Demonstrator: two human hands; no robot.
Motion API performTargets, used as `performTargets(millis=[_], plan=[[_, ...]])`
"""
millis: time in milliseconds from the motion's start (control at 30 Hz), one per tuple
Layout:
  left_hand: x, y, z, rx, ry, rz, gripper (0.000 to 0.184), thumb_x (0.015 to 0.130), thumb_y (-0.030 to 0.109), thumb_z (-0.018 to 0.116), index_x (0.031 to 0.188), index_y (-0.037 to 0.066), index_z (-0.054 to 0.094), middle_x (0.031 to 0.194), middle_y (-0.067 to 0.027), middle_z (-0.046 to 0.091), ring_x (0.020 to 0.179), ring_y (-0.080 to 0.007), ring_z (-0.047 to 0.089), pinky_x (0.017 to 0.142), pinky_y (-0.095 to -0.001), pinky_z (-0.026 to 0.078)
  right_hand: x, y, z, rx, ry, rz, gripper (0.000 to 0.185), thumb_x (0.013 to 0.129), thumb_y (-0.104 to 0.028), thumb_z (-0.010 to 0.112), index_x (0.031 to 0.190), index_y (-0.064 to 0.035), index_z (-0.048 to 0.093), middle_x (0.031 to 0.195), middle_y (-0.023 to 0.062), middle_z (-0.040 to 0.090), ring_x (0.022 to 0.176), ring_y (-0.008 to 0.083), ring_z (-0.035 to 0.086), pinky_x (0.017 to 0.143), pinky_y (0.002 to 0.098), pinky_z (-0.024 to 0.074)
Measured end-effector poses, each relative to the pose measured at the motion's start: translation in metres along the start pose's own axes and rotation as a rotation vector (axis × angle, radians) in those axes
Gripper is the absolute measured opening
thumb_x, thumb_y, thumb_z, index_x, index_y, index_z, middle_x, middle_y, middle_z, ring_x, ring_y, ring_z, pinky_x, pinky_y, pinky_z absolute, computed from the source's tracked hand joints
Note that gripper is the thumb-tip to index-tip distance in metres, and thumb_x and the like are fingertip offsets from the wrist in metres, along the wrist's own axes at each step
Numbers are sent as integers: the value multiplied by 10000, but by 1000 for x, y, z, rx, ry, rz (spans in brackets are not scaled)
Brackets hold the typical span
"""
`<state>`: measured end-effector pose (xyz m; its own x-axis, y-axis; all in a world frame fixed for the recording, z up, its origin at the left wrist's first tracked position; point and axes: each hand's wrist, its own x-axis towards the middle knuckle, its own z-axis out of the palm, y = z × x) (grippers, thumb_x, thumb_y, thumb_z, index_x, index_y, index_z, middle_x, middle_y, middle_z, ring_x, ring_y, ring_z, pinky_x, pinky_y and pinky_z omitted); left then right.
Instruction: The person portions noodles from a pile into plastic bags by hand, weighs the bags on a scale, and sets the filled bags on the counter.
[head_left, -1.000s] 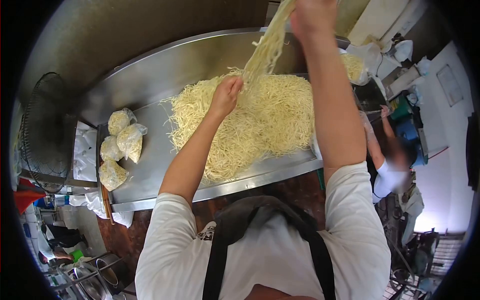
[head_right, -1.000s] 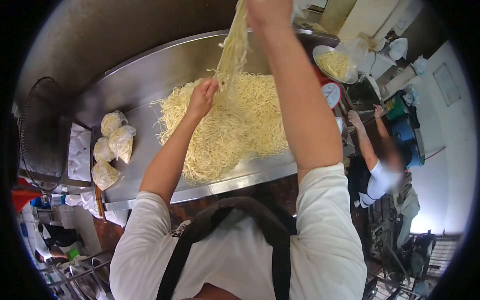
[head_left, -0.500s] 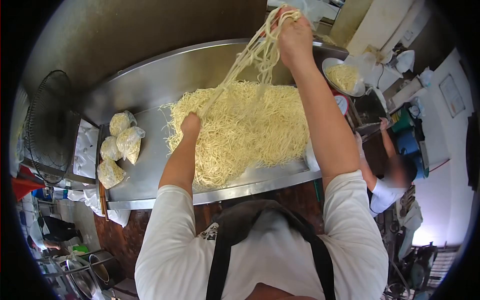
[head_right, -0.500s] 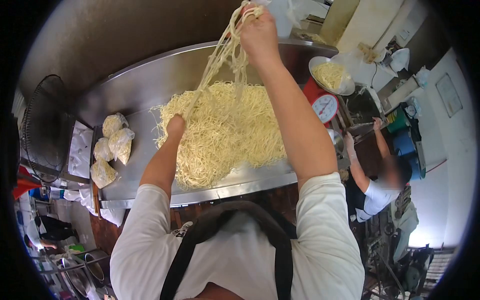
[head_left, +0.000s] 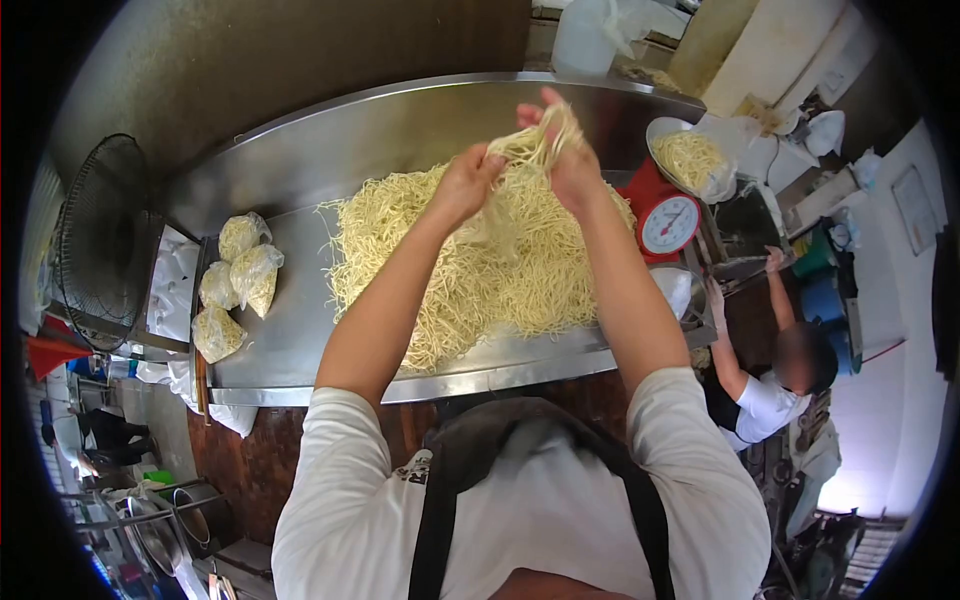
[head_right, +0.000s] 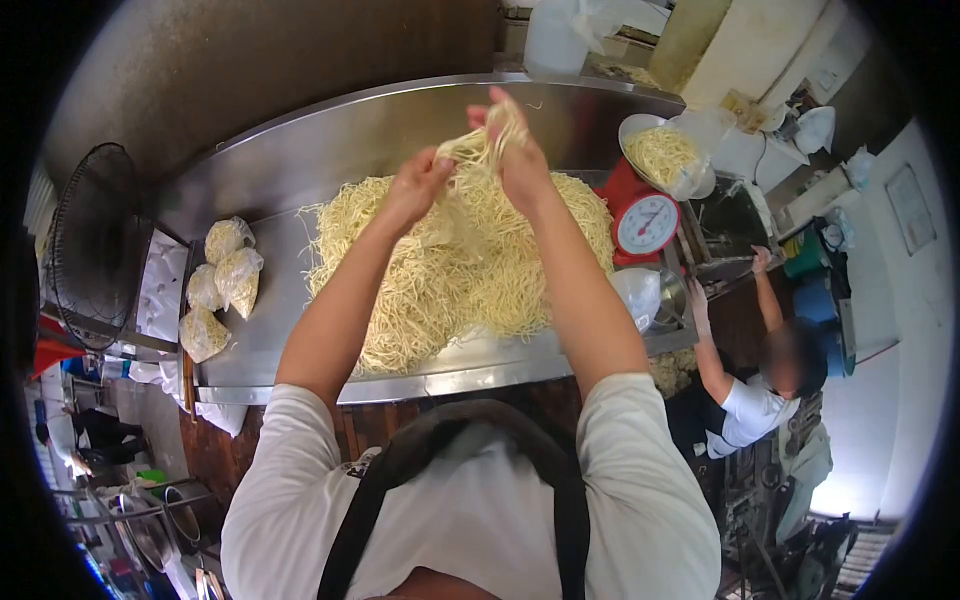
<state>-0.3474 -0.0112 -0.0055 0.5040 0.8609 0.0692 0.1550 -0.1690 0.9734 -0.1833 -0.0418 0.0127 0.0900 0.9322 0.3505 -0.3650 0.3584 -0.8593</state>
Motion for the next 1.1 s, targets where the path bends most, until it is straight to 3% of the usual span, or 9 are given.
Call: performTargets(millis=[167, 267, 400, 433, 567, 733, 900, 1000, 1100], plan=[[13, 55, -6, 544, -101, 322, 425, 960, 367, 605, 1197, 14, 589, 1166, -84, 593, 967, -160, 579, 854, -319, 480, -46, 82, -8, -954, -30, -110, 369, 965, -203, 583, 1289, -45, 504, 1196, 103, 606, 1076, 171, 600, 866, 347, 519], [15, 21, -10, -94, -12, 214, 562, 930, 441, 617, 1304, 34, 520, 1187, -139, 618, 1045, -255, 593, 908, -396, 470, -27, 52, 8, -295, 138, 83, 353, 948, -147, 585, 1275, -32, 514, 1081, 95, 650, 970, 177, 645, 819, 308, 525], [-3, -98, 32, 59, 57, 326, 476, 935, 376, 618, 1256, 39, 520, 1089, -184, 642, 1007, -292, 609, 881, -365, 476, -7, 40, -9, -318, 52, -10, 245, 999, -126, 515, 1222, -25, 503, 1041, 85, 640, 874, 209, 638, 759, 325, 532], [-19, -93, 34, 173, 8, 282, 399, 945, 340, 605, 1198, 37, 548, 1018, -198, 646, 966, -303, 615, 826, -370, 487, -11, 13, 14, -220, 126, 77, 158, 1011, -165, 511, 1135, -69, 532, 952, 60, 621, 708, 167, 595, 578, 301, 487], [-44, -122, 16, 373, 209, 209, 181, 971, 205, 542, 967, 26, 515, 773, -209, 576, 775, -388, 586, 664, -474, 417, 9, -35, 27, -89, 208, 22, 133, 1020, -227, 512, 1003, -96, 518, 779, 9, 524, 535, 98, 438, 438, 254, 326], [-46, -206, -32, 681, 180, 87, 191, 904, 170, 573, 1028, 25, 574, 858, -250, 633, 809, -438, 616, 694, -489, 479, 11, -75, 53, -214, 91, 41, 225, 1015, -272, 531, 871, -101, 500, 671, -18, 438, 485, 78, 358, 424, 242, 266], [-38, -328, -86, 911, 32, -214, 342, 837, 172, 603, 1109, -35, 604, 944, -271, 656, 918, -414, 639, 818, -457, 518, 23, -129, 43, -368, 214, -127, 163, 989, -229, 552, 1056, -100, 627, 782, 1, 582, 617, 64, 464, 485, 239, 326], [-36, -298, -74, 986, -95, -329, 448, 837, 203, 622, 1183, -76, 568, 1133, -273, 615, 1111, -392, 575, 944, -439, 471, 23, -138, 21, -615, 102, -25, 217, 977, -172, 527, 1129, -85, 655, 844, 23, 635, 690, 86, 544, 544, 245, 400], [-33, -137, -36, 905, 22, -210, 662, 831, 248, 674, 1364, -65, 440, 1394, -285, 457, 1345, -395, 390, 1099, -437, 356, 20, -118, 19, -885, 52, 162, 243, 961, -147, 519, 1151, -50, 634, 882, 38, 651, 723, 128, 600, 624, 296, 479]])
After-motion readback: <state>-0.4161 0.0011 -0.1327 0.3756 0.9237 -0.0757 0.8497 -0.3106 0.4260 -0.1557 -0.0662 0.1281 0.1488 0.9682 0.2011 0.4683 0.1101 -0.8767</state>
